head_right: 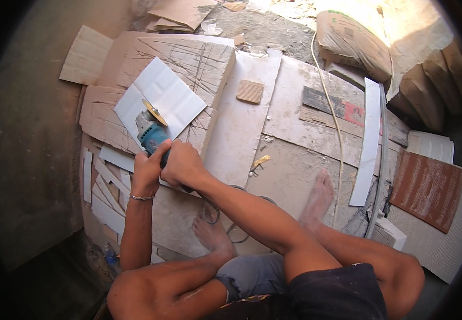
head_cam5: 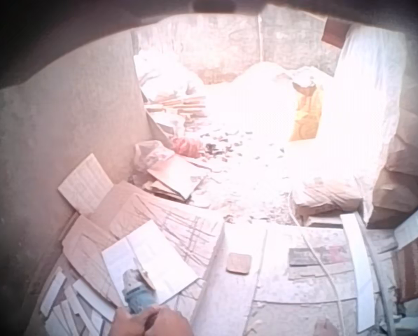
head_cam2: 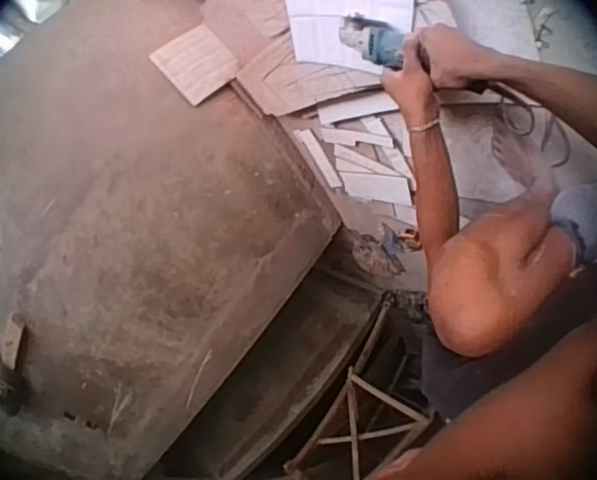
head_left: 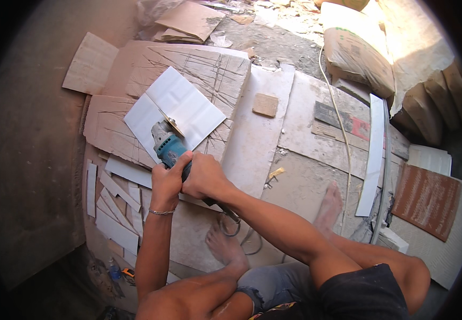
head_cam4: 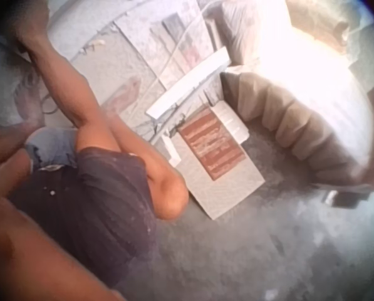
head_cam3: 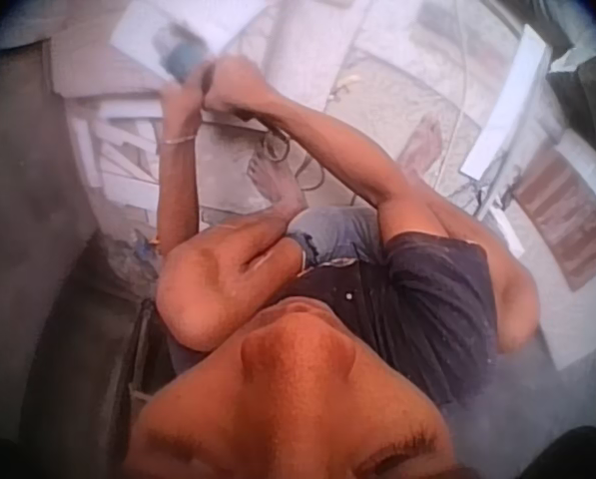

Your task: The person uses an angle grinder to cut a white rectangular tile into smaller pieces while sitting on the floor. After cutting, the person stands up, gathers the cut pieces, and walks through a construction site to hand them to a coworker.

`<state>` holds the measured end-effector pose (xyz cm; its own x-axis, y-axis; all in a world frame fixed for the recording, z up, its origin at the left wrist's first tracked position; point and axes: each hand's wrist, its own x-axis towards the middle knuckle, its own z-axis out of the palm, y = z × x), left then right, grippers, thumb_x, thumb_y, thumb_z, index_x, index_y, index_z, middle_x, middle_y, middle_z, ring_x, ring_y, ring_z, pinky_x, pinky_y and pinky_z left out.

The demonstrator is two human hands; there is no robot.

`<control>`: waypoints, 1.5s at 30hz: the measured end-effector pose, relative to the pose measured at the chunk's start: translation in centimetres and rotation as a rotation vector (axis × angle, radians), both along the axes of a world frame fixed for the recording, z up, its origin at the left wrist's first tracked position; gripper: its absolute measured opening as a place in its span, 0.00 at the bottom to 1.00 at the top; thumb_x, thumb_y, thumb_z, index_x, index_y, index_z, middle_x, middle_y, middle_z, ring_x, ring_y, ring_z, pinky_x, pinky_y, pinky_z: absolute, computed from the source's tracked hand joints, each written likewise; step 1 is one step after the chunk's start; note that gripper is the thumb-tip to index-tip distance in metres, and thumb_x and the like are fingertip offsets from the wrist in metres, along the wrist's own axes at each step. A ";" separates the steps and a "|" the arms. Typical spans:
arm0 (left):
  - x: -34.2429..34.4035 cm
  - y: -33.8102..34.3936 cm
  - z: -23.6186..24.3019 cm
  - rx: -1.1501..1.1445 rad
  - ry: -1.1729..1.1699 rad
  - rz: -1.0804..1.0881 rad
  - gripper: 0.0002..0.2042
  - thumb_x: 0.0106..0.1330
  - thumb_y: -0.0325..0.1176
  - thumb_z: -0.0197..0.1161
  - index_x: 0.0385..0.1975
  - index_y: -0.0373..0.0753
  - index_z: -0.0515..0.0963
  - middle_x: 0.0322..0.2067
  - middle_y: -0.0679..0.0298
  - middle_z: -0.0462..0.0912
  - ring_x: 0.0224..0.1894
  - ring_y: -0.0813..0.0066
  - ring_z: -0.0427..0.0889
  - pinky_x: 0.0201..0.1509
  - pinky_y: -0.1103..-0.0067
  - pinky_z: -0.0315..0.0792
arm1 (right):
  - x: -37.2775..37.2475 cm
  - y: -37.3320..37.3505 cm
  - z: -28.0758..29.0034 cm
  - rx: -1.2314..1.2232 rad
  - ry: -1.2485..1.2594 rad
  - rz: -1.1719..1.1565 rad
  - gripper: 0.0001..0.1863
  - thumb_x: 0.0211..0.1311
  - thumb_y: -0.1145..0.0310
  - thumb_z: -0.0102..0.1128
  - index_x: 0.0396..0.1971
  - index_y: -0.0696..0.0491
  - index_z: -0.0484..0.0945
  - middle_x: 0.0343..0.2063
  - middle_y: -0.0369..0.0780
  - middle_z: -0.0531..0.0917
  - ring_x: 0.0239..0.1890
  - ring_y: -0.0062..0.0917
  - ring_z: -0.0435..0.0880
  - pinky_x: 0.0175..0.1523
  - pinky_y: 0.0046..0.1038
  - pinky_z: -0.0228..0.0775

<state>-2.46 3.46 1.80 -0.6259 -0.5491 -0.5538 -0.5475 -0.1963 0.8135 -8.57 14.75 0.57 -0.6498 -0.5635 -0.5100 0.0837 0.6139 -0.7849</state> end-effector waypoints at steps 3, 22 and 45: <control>0.0 0.2 0.0 0.010 0.007 0.000 0.16 0.62 0.41 0.78 0.30 0.33 0.84 0.30 0.65 0.85 0.28 0.81 0.82 0.33 0.80 0.76 | 0.2 0.2 0.0 -0.019 0.006 -0.013 0.25 0.43 0.68 0.71 0.40 0.70 0.77 0.39 0.61 0.85 0.46 0.55 0.88 0.53 0.43 0.82; 0.4 0.6 0.1 0.017 0.013 -0.006 0.15 0.63 0.41 0.78 0.30 0.33 0.84 0.30 0.66 0.85 0.28 0.82 0.81 0.33 0.80 0.75 | 0.4 0.4 -0.2 0.005 0.016 0.007 0.25 0.42 0.69 0.71 0.40 0.69 0.78 0.38 0.61 0.86 0.45 0.56 0.88 0.52 0.44 0.82; 0.7 0.9 0.0 0.043 -0.009 -0.036 0.16 0.66 0.40 0.76 0.37 0.30 0.84 0.35 0.64 0.87 0.32 0.81 0.84 0.38 0.80 0.78 | 0.9 1.1 -0.4 -0.012 0.001 -0.007 0.27 0.42 0.69 0.72 0.43 0.69 0.76 0.39 0.62 0.85 0.45 0.56 0.87 0.52 0.43 0.82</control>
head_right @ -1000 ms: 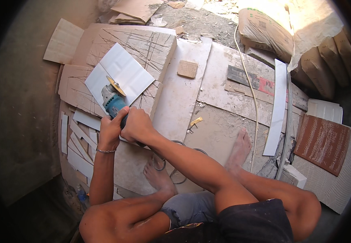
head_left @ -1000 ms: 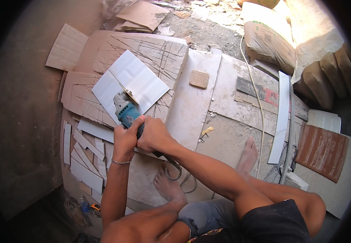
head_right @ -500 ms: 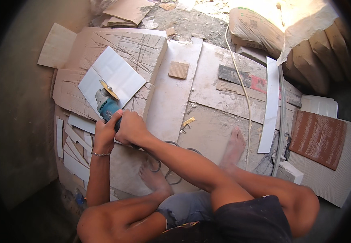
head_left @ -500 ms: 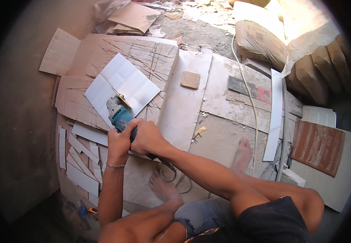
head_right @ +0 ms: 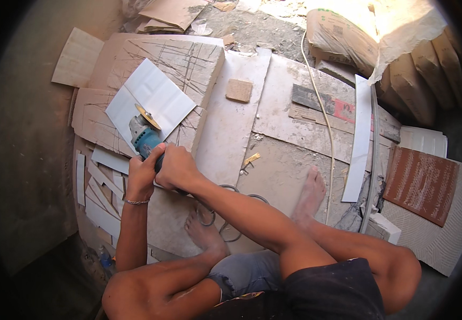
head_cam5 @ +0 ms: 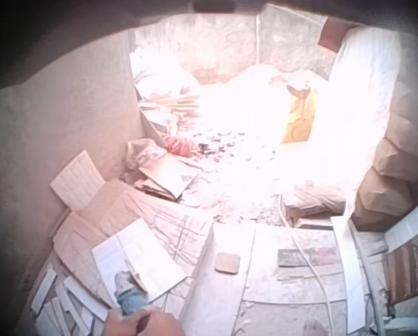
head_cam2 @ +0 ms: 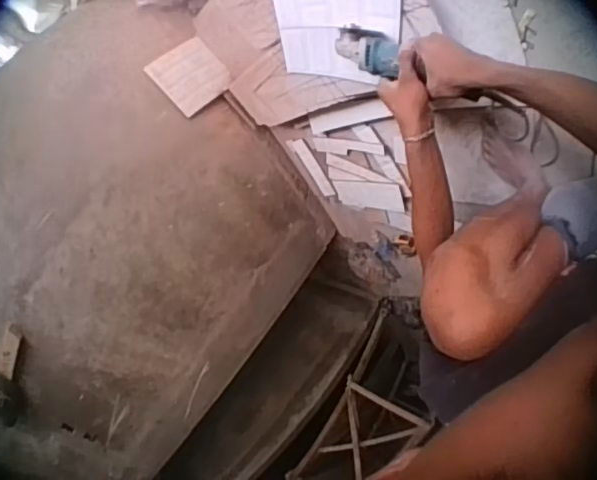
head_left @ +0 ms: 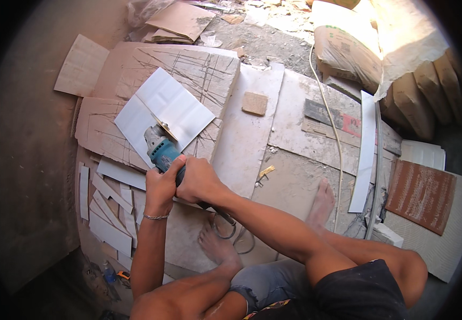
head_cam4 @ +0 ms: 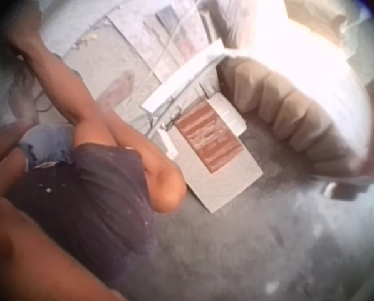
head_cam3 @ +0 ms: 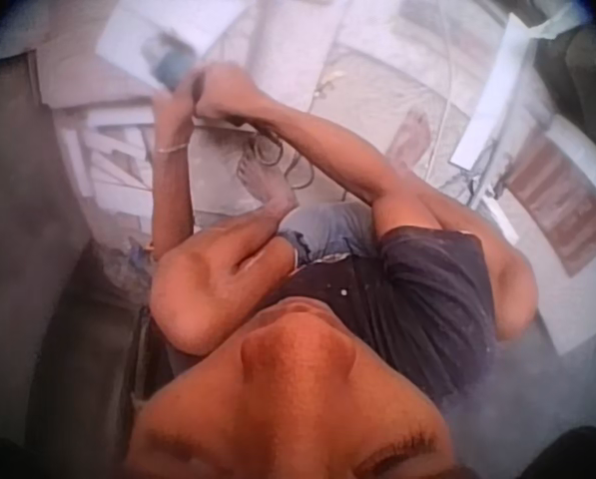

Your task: The person uses an angle grinder to cut a white rectangular tile into smaller pieces while sitting on the floor. After cutting, the person stands up, gathers the cut pieces, and walks through a construction site to hand them to a coworker.

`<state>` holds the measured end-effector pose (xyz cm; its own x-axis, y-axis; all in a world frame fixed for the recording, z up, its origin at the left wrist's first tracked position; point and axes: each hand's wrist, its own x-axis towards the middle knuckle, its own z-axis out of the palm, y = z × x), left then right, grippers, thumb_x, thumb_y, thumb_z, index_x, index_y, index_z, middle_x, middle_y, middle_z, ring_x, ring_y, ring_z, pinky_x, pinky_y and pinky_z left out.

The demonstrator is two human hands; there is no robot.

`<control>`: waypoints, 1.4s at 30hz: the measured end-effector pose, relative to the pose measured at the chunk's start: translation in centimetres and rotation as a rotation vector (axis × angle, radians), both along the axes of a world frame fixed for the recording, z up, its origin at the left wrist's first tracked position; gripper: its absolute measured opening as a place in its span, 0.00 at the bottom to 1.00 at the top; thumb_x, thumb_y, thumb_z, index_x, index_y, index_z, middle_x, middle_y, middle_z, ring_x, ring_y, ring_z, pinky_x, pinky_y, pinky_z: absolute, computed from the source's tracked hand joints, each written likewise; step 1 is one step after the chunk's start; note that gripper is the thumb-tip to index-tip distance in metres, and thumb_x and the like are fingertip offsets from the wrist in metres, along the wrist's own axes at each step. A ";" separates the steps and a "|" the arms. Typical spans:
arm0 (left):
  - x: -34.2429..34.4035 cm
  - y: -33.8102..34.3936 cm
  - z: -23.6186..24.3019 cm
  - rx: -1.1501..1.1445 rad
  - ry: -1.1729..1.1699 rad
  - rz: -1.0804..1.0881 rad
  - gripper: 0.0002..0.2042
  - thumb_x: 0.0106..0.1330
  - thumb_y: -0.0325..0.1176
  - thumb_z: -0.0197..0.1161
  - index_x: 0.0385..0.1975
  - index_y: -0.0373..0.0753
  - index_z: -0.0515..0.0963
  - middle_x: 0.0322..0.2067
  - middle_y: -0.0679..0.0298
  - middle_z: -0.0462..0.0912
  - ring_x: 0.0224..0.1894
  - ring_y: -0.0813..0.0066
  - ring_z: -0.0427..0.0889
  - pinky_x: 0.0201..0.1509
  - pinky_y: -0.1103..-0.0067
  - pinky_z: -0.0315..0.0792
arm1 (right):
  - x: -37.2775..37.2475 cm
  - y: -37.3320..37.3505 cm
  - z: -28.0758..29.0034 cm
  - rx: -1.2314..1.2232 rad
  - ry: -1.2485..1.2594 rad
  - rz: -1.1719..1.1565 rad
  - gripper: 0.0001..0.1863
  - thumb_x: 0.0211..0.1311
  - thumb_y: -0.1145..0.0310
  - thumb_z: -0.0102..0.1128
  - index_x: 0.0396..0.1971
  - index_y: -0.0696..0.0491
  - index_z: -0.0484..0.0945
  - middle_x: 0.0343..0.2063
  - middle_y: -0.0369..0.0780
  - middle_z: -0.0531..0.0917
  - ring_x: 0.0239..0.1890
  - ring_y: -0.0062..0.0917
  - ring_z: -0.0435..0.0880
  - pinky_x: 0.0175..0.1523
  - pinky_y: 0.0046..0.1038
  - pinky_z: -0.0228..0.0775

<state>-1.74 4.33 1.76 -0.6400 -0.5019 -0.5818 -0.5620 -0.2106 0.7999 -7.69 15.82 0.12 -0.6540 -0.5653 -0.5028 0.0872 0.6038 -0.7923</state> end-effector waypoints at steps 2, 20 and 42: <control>0.1 0.0 0.0 -0.005 -0.015 -0.001 0.16 0.66 0.40 0.76 0.36 0.30 0.84 0.34 0.64 0.87 0.32 0.81 0.84 0.38 0.80 0.78 | 0.0 0.0 0.0 0.016 0.003 0.006 0.28 0.42 0.69 0.72 0.43 0.69 0.76 0.40 0.62 0.85 0.46 0.56 0.87 0.52 0.43 0.82; 0.4 0.3 0.1 0.025 -0.016 -0.008 0.16 0.66 0.40 0.75 0.35 0.31 0.83 0.33 0.64 0.86 0.30 0.81 0.84 0.36 0.80 0.78 | 0.3 0.5 0.0 0.020 -0.021 0.006 0.30 0.38 0.68 0.74 0.43 0.69 0.76 0.39 0.60 0.85 0.45 0.55 0.88 0.51 0.43 0.83; 0.8 1.3 0.7 0.044 -0.011 0.011 0.14 0.64 0.38 0.77 0.32 0.32 0.83 0.31 0.65 0.86 0.28 0.82 0.83 0.34 0.80 0.77 | 1.0 1.6 0.7 -0.015 0.003 -0.016 0.25 0.43 0.70 0.69 0.43 0.67 0.77 0.34 0.60 0.86 0.41 0.56 0.87 0.50 0.44 0.82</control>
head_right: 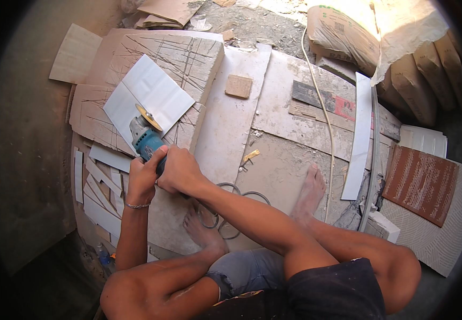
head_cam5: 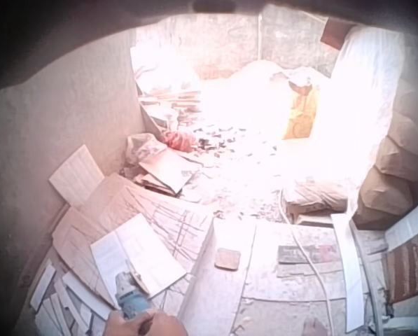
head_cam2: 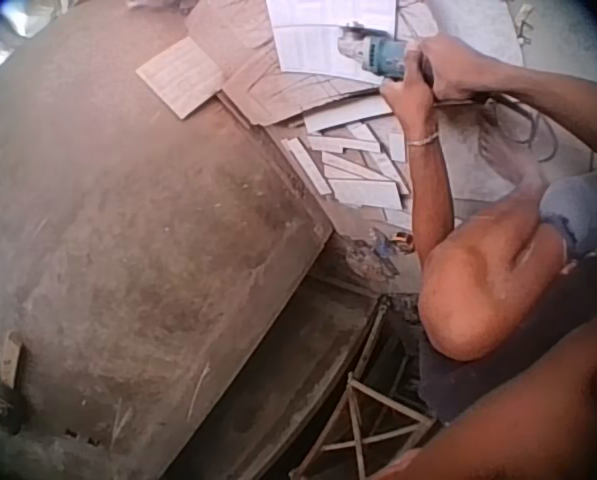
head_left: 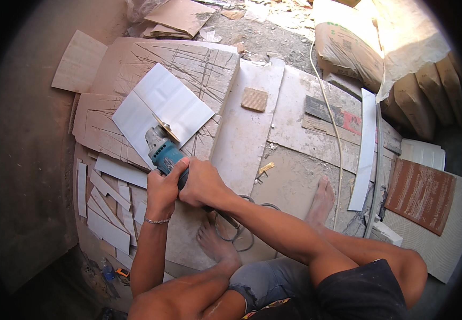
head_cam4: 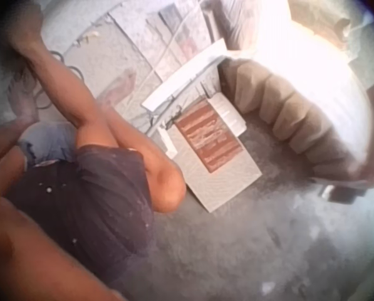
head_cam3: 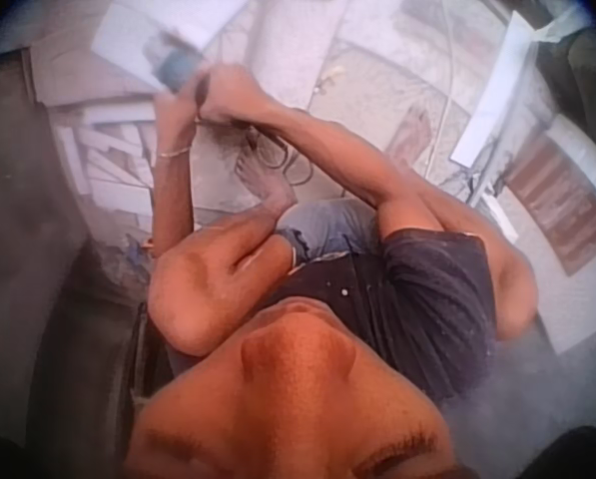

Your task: The person uses an angle grinder to cut a white rectangular tile into smaller pieces while sitting on the floor. After cutting, the person stands up, gathers the cut pieces, and walks through a construction site to hand them to a coworker.

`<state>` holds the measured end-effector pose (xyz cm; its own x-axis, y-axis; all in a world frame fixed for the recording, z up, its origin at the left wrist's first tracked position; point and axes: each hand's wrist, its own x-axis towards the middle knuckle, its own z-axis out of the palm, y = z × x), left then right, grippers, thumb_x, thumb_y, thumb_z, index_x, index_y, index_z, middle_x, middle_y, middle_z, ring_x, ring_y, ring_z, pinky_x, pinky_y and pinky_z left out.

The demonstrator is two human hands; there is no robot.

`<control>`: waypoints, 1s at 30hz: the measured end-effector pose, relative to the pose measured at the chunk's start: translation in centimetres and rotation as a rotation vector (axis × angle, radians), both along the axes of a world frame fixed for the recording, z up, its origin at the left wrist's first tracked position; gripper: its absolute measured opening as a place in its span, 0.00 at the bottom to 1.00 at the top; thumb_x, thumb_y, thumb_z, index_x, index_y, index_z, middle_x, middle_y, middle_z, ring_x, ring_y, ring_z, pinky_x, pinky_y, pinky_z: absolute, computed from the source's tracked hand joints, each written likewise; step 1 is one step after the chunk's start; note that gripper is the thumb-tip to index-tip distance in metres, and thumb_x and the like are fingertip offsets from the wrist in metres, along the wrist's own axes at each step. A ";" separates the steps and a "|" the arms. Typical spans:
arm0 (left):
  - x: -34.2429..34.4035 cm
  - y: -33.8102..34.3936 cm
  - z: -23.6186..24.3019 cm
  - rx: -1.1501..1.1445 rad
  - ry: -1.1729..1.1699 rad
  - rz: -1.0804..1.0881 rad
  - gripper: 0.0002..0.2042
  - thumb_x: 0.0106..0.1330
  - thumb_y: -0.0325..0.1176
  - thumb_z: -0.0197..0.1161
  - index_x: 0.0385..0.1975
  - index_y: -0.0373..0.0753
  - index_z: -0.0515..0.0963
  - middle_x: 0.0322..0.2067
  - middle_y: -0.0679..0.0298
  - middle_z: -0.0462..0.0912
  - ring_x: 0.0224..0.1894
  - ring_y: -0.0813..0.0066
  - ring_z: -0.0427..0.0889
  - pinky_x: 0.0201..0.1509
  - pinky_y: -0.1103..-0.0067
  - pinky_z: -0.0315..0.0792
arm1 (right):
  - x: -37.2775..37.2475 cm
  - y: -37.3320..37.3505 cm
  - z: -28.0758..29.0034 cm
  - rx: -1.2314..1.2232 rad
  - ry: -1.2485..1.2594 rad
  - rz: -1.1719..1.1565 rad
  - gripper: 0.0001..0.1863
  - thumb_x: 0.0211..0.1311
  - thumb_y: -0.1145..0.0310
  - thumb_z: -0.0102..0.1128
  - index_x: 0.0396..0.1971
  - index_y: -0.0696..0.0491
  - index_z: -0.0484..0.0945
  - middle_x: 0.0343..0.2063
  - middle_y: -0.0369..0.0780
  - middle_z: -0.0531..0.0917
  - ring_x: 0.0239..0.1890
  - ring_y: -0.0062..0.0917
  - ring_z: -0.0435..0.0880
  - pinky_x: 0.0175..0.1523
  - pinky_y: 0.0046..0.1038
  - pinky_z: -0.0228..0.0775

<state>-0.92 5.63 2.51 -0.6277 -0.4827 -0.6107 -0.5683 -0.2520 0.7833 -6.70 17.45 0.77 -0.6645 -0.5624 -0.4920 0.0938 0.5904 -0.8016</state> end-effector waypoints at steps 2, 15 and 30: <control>0.0 0.0 0.1 -0.013 -0.029 -0.003 0.14 0.64 0.39 0.77 0.32 0.32 0.83 0.31 0.65 0.86 0.28 0.82 0.83 0.34 0.80 0.77 | 0.1 0.1 0.1 0.003 -0.004 -0.001 0.25 0.43 0.70 0.69 0.42 0.68 0.77 0.34 0.60 0.86 0.41 0.56 0.88 0.50 0.44 0.82; 0.5 1.0 0.6 0.016 0.005 0.001 0.13 0.65 0.38 0.77 0.31 0.33 0.84 0.31 0.65 0.86 0.29 0.82 0.82 0.34 0.81 0.77 | 0.4 1.0 0.8 0.017 -0.029 0.009 0.30 0.39 0.70 0.73 0.44 0.68 0.75 0.37 0.60 0.85 0.44 0.55 0.88 0.50 0.43 0.83; 1.3 2.3 1.2 0.035 0.044 0.003 0.12 0.66 0.37 0.76 0.31 0.33 0.84 0.30 0.66 0.86 0.28 0.83 0.82 0.33 0.82 0.76 | 1.1 2.3 1.7 0.007 -0.051 0.012 0.29 0.40 0.71 0.71 0.44 0.69 0.74 0.37 0.60 0.85 0.43 0.56 0.87 0.50 0.44 0.82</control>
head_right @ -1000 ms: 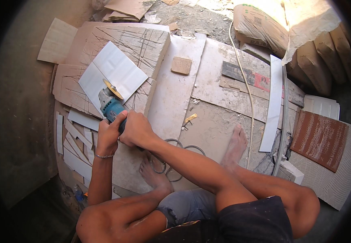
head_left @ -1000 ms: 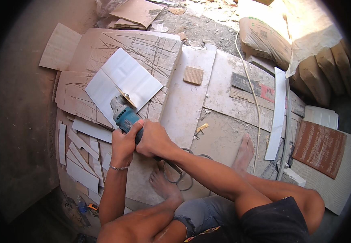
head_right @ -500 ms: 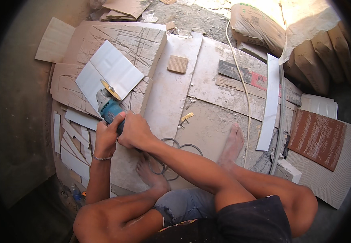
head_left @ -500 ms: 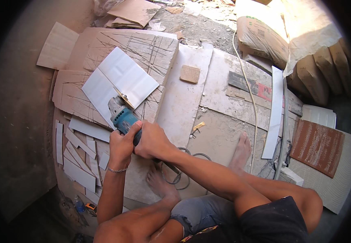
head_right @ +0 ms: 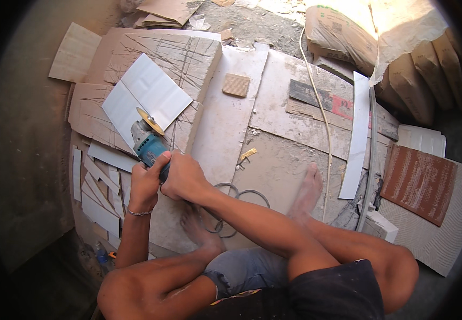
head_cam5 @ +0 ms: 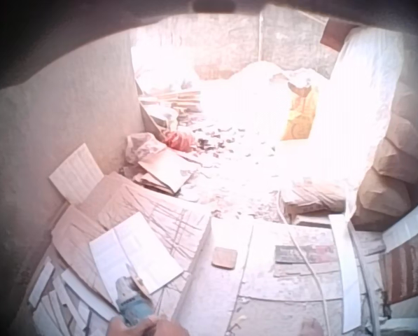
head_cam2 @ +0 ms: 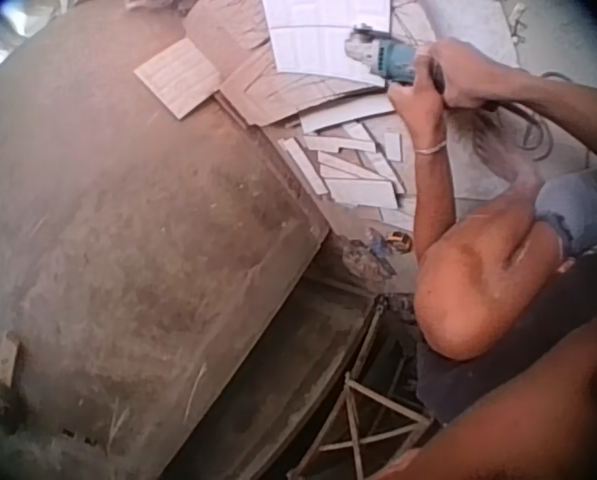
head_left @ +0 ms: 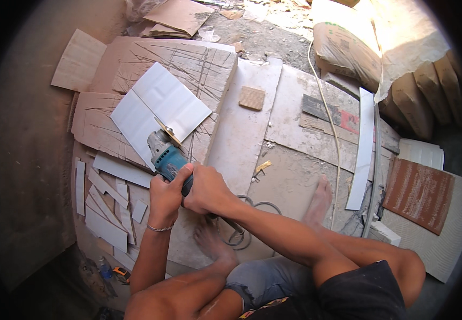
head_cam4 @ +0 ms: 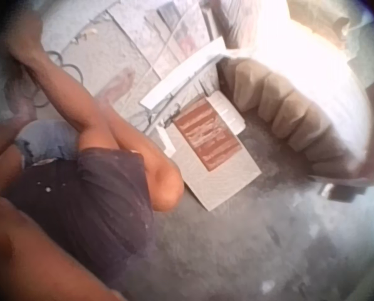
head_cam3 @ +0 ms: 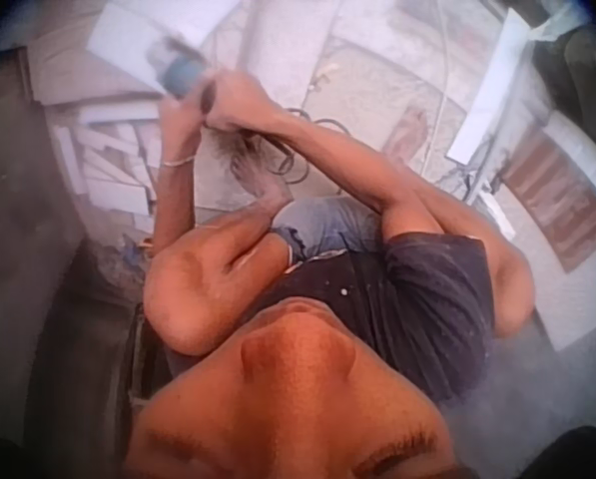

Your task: The person uses an angle grinder to cut a white rectangular tile into smaller pieces while sitting on the floor. After cutting, the person stands up, gathers the cut pieces, and walks through a construction site to hand them to a coworker.

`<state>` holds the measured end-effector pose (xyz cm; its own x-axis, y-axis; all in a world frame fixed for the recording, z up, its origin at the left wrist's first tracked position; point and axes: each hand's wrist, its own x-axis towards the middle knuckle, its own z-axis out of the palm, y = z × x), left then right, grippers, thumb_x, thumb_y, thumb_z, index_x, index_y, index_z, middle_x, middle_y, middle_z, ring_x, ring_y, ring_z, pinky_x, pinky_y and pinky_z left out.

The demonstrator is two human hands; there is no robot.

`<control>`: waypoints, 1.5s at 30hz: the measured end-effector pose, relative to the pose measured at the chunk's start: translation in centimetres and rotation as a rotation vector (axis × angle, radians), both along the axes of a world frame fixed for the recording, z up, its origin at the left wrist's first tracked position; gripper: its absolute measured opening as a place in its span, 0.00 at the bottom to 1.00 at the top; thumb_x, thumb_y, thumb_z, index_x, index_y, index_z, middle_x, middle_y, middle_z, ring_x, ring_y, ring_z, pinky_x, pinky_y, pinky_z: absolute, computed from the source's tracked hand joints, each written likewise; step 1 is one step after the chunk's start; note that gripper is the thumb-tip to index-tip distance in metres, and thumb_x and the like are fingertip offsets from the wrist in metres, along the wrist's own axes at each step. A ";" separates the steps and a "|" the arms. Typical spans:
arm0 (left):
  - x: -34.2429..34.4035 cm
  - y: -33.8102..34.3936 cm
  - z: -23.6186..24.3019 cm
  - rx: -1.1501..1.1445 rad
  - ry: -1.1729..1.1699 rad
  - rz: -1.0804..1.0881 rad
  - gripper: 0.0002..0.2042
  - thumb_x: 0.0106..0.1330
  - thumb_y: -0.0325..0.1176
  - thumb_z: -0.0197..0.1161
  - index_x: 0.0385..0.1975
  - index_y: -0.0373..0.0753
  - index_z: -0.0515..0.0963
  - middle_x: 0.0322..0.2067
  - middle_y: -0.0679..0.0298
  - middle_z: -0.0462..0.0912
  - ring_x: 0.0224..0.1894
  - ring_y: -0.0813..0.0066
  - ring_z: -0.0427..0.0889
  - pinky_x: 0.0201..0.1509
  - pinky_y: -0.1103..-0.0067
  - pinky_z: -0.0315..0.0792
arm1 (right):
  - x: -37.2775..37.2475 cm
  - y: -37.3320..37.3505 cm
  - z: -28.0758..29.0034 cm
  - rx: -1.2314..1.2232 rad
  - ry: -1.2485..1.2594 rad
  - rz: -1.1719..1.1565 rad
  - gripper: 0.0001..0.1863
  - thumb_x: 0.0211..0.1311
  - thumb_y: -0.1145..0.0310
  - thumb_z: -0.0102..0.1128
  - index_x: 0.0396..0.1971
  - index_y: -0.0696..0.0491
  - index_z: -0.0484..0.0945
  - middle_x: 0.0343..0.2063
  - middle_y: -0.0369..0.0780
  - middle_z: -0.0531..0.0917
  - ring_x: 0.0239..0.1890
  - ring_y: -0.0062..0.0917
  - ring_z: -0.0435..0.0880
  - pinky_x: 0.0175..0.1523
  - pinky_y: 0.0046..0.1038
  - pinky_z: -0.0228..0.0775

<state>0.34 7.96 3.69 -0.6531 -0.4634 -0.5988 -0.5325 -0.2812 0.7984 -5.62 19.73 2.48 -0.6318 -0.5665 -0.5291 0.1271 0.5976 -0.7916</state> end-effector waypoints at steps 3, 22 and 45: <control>0.1 0.2 0.1 -0.002 -0.013 -0.004 0.12 0.66 0.36 0.75 0.31 0.33 0.84 0.30 0.66 0.86 0.28 0.83 0.82 0.33 0.82 0.76 | 0.0 0.2 0.2 0.011 0.005 0.004 0.28 0.40 0.71 0.71 0.44 0.69 0.74 0.37 0.60 0.85 0.43 0.57 0.87 0.50 0.44 0.82; 0.7 0.8 0.0 0.040 0.012 -0.005 0.12 0.67 0.35 0.75 0.34 0.32 0.83 0.31 0.64 0.87 0.29 0.82 0.84 0.33 0.81 0.77 | 0.5 1.1 0.5 0.030 -0.005 0.014 0.28 0.39 0.72 0.72 0.42 0.69 0.74 0.36 0.61 0.85 0.42 0.57 0.88 0.49 0.45 0.82; 0.6 0.8 0.4 0.022 -0.008 -0.008 0.12 0.67 0.36 0.75 0.31 0.34 0.84 0.30 0.66 0.86 0.29 0.84 0.82 0.33 0.82 0.76 | 0.4 0.9 0.5 0.030 0.035 0.018 0.24 0.44 0.71 0.67 0.42 0.70 0.75 0.32 0.62 0.85 0.40 0.59 0.87 0.49 0.46 0.81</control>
